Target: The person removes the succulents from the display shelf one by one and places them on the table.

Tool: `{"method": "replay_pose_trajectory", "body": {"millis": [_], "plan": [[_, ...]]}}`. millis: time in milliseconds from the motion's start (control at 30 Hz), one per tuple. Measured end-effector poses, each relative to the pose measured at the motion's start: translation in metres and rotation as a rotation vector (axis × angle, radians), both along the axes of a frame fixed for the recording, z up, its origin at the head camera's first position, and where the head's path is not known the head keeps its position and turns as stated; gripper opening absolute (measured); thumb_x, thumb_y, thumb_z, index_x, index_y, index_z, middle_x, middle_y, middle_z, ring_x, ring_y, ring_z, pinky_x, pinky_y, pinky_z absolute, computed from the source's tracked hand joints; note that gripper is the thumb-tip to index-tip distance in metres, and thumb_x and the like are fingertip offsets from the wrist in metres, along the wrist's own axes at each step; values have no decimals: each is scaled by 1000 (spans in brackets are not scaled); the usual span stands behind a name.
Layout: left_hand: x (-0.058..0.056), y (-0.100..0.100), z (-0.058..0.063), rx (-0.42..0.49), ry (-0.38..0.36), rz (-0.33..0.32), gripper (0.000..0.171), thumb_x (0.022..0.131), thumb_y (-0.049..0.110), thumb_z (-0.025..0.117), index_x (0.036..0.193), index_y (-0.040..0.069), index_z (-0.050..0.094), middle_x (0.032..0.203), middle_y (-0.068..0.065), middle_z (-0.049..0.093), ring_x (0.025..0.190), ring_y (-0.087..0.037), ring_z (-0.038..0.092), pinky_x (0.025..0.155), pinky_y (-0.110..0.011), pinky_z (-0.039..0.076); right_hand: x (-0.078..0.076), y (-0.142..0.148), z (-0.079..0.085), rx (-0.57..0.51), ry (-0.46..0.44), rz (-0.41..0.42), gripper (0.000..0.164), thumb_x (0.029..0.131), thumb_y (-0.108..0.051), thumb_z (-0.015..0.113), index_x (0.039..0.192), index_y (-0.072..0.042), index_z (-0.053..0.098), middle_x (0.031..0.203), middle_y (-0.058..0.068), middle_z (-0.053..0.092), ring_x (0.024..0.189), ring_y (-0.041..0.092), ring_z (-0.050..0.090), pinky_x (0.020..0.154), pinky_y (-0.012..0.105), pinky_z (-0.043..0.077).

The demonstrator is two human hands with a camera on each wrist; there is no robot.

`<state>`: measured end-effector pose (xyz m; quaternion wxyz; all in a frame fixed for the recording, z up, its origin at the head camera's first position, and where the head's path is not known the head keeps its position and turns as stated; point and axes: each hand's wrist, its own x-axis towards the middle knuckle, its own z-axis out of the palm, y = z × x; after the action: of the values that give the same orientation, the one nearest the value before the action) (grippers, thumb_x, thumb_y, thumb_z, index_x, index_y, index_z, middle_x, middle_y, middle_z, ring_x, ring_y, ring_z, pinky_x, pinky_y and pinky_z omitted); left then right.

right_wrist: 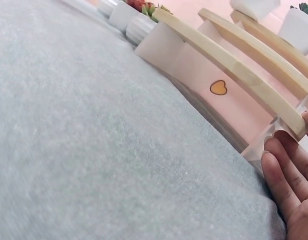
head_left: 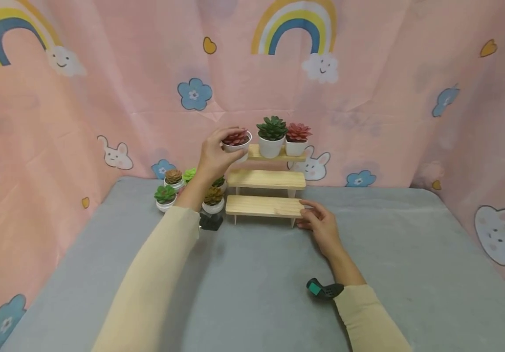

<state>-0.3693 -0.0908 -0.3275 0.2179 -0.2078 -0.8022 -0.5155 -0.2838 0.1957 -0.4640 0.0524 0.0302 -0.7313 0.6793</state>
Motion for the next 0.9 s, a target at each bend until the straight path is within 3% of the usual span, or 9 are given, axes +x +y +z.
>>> {"method": "replay_pose_trajectory", "body": {"millis": [200,400,733,900], "plan": [[17,-5,3,15,15,9,47,83,9,83,128,10,70,143,-6,60,128,-23,58,103,-45,55,-4,4,4,-8,16,1,38,101,-10,58,136,6,57,87,-14,70,73,5,70,70,21,62],[35,-13,1,12,15,12,48,84,12,83,130,12,69,142,-4,61,126,-23,60,94,-48,57,-4,5,4,-4,-10,-13,38,101,-9,58,137,4,57,85,-17,70,72,5,70,70,21,62],[66,-32,-14,17,24,33,48,82,13,85,127,11,70,139,-3,64,125,-21,61,89,-35,59,-3,4,2,-6,-10,-15,38,101,-9,57,137,4,57,85,-18,70,71,3,69,69,21,62],[81,-44,-29,6,27,44,47,80,9,85,125,10,71,139,-3,64,125,-20,60,83,-19,55,-2,1,-1,0,-18,-5,38,102,-10,57,137,3,57,85,-18,70,73,4,70,70,21,62]]}}
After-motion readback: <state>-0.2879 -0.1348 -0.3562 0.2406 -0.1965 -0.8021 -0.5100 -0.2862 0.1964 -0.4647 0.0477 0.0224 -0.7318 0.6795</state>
